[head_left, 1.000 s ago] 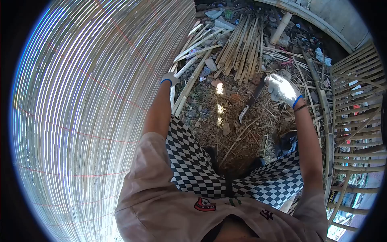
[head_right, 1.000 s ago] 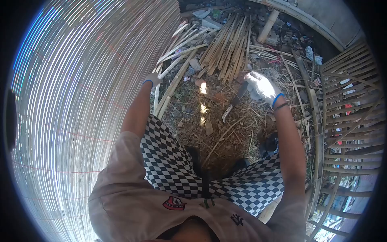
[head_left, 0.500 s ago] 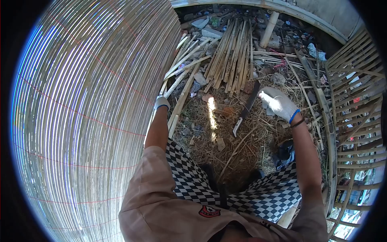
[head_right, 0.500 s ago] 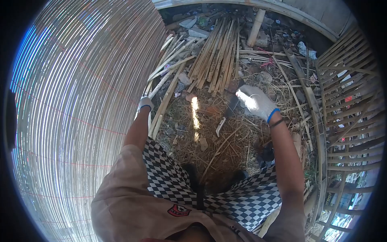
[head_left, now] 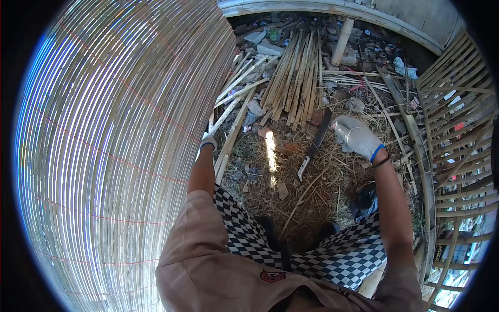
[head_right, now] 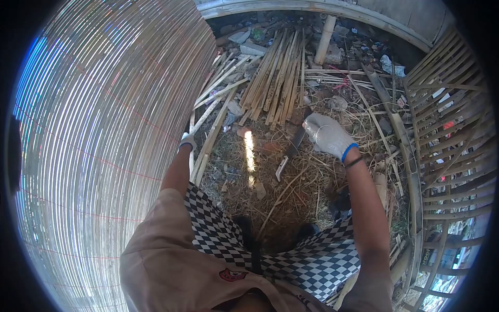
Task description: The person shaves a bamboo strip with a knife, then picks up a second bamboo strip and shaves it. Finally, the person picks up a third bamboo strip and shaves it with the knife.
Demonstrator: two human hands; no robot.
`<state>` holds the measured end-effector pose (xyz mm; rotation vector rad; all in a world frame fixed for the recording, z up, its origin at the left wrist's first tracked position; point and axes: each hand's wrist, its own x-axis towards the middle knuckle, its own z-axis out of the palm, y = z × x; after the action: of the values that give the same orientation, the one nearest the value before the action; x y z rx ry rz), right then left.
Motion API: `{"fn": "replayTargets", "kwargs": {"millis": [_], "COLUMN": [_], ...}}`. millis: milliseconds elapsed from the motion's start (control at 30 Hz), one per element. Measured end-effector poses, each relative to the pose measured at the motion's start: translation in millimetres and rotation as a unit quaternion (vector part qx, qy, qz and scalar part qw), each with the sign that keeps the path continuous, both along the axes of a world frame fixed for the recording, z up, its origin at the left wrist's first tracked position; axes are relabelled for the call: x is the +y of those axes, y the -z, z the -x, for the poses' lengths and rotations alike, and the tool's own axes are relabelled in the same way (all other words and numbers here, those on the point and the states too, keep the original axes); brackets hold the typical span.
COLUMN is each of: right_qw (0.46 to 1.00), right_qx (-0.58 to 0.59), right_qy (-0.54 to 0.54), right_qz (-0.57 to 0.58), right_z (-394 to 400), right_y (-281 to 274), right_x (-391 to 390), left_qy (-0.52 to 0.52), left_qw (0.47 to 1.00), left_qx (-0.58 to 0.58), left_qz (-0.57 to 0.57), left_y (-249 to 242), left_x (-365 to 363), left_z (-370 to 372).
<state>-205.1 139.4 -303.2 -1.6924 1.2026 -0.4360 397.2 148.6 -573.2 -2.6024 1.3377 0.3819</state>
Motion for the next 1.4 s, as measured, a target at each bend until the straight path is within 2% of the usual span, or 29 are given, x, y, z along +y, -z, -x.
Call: {"fn": "replayTargets", "kwargs": {"millis": [133,200,233,267,300,367,400,433,500,533,633,700,767,800,900,1000,1100,1133,1233,1267,1367,1400], "right_qw": [1.0,0.999,0.995,0.987,0.976,0.989,0.988,0.987,0.968,0.979,0.993,0.991,0.995,0.997,0.998,0.987,0.967,0.98,0.986,0.998,0.992,0.989], "right_qx": [0.004,0.003,0.021,0.04,0.06,0.056,0.058,0.059,0.069,0.047,0.012,0.032,0.013,0.003,0.023,0.04,0.04,0.054,0.031,0.015,0.053,0.057], "right_qy": [-0.027,-0.045,-0.056,-0.068,-0.08,-0.067,-0.071,-0.074,-0.101,-0.092,-0.074,-0.069,-0.054,-0.046,-0.041,-0.075,-0.118,-0.093,-0.084,-0.008,-0.068,-0.079], "right_qz": [0.003,0.023,0.081,0.137,0.192,0.118,0.123,0.129,0.221,0.174,0.088,0.107,0.079,0.065,0.034,0.139,0.224,0.17,0.142,-0.053,0.091,0.111], "right_z": [1,5,6,7,7,5,5,5,8,8,5,4,4,3,1,2,8,5,1,-2,2,3], "right_y": [8,15,16,17,19,20,22,25,28,28,26,25,23,21,16,25,32,25,15,9,19,23], "right_x": [-6,-11,-11,-10,-9,-13,-13,-15,-14,-14,-12,-11,-9,-9,-7,-9,-13,-10,-5,-6,-7,-8], "left_qy": [0.028,0.003,-0.009,0.039,0.032,0.016,0.026,0.023,0.019,-0.034,-0.047,-0.093,-0.131,-0.092,-0.092,-0.068,-0.093,-0.107,-0.065,-0.058,-0.062,-0.014], "left_qw": [0.999,1.0,1.0,0.999,0.999,0.999,0.996,0.998,0.998,0.992,0.986,0.971,0.954,0.96,0.956,0.959,0.942,0.934,0.941,0.952,0.975,0.983], "left_qx": [-0.008,0.001,0.007,-0.025,-0.018,-0.005,-0.002,0.021,0.066,0.11,0.155,0.216,0.269,0.261,0.277,0.271,0.323,0.34,0.33,0.298,0.206,0.174], "left_qz": [-0.042,-0.023,-0.013,-0.026,-0.004,0.041,0.081,0.054,-0.001,0.043,0.032,0.033,0.033,0.036,0.023,0.038,0.02,0.002,0.023,0.027,0.052,0.059], "left_y": [3,2,-6,-15,-5,19,11,18,26,-6,-36,-46,-65,-67,-74,-81,-80,-78,-81,-83,-95,-95], "left_x": [9,11,11,12,8,4,7,0,-18,-7,5,9,12,12,11,16,15,12,14,15,18,17], "left_z": [-10,-9,-3,4,-4,-29,-27,-37,-54,-39,-16,-2,17,18,26,30,21,16,17,20,32,27]}}
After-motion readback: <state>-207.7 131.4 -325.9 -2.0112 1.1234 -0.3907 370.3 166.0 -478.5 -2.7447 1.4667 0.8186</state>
